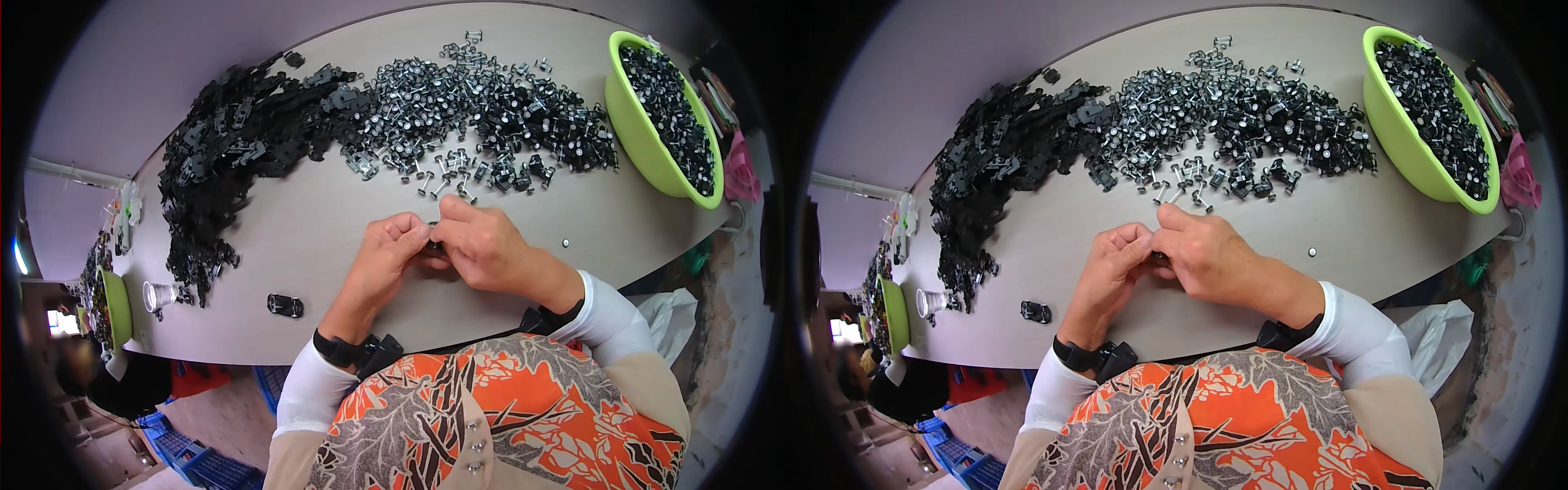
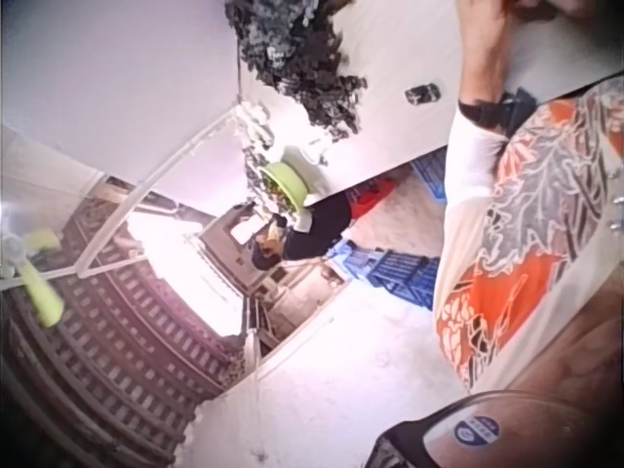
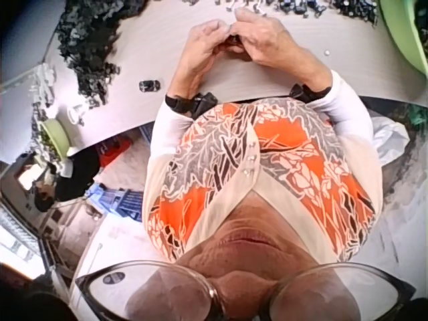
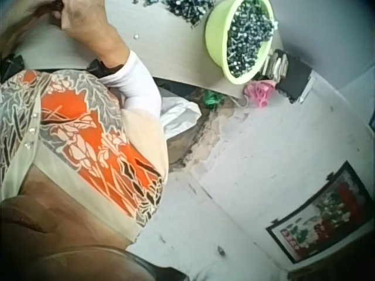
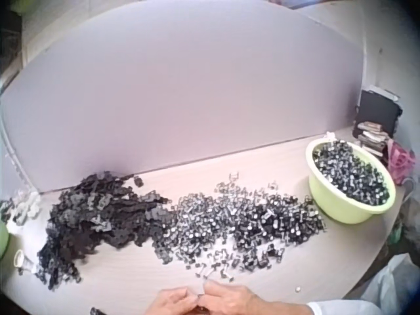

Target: The person assembles small black plastic components and metal pins on a table. They repeatedly pick up a plastic housing, insert a metal pin, and place the assembled unit aside. The person works with piles of parts and a green bowl filled with components.

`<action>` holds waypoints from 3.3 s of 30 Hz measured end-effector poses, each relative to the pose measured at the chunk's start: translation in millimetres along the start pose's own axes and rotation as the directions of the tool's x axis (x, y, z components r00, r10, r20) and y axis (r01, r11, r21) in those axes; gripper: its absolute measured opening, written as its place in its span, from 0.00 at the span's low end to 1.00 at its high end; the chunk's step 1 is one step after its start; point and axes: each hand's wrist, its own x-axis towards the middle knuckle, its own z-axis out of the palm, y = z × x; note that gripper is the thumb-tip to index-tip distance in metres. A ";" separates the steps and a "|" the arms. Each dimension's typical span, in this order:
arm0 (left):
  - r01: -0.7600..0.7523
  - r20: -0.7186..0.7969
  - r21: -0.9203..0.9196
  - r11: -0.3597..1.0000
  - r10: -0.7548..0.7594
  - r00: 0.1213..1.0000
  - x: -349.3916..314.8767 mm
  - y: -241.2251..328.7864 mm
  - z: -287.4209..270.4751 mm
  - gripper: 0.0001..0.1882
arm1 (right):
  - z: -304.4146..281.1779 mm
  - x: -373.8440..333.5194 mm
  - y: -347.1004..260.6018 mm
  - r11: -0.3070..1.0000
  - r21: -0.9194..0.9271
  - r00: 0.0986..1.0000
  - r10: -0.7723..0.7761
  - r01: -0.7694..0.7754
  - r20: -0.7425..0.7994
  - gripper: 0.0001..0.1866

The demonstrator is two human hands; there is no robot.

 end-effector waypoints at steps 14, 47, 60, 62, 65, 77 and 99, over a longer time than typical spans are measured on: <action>-0.023 -0.378 0.398 0.917 0.186 0.907 -58.1 26.5 -19.7 0.11 | -32.7 0.9 29.3 0.979 -0.194 0.986 0.037 -0.068 -0.161 0.12; 0.070 -0.198 0.977 0.203 0.720 0.665 29.5 34.9 -59.2 0.17 | -13.4 -5.6 30.0 0.983 -0.148 0.970 0.138 -0.109 0.200 0.05; -0.118 -0.200 0.045 0.992 0.125 0.972 24.2 -3.1 -18.5 0.11 | -3.9 -1.5 25.7 0.981 -0.166 0.983 0.125 -0.101 0.138 0.08; -0.094 -0.200 0.008 0.996 0.093 0.975 25.9 -0.8 -14.7 0.11 | -6.9 -2.9 33.9 0.981 -0.196 0.990 0.033 -0.006 0.137 0.10; -0.070 -0.194 -0.033 0.997 0.062 0.979 26.3 -2.2 -14.1 0.11 | -11.9 -0.9 28.0 0.990 -0.045 0.990 0.135 -0.133 0.044 0.12; 0.045 -0.152 -0.180 0.983 -0.073 0.986 20.1 -4.2 -14.8 0.13 | -12.5 5.5 34.3 0.953 0.232 0.953 0.238 -0.193 -0.188 0.16; 0.124 0.005 -0.233 0.965 -0.127 0.992 6.7 -5.2 2.5 0.07 | -0.4 -11.8 7.9 0.994 0.025 0.987 -0.103 0.107 -0.120 0.20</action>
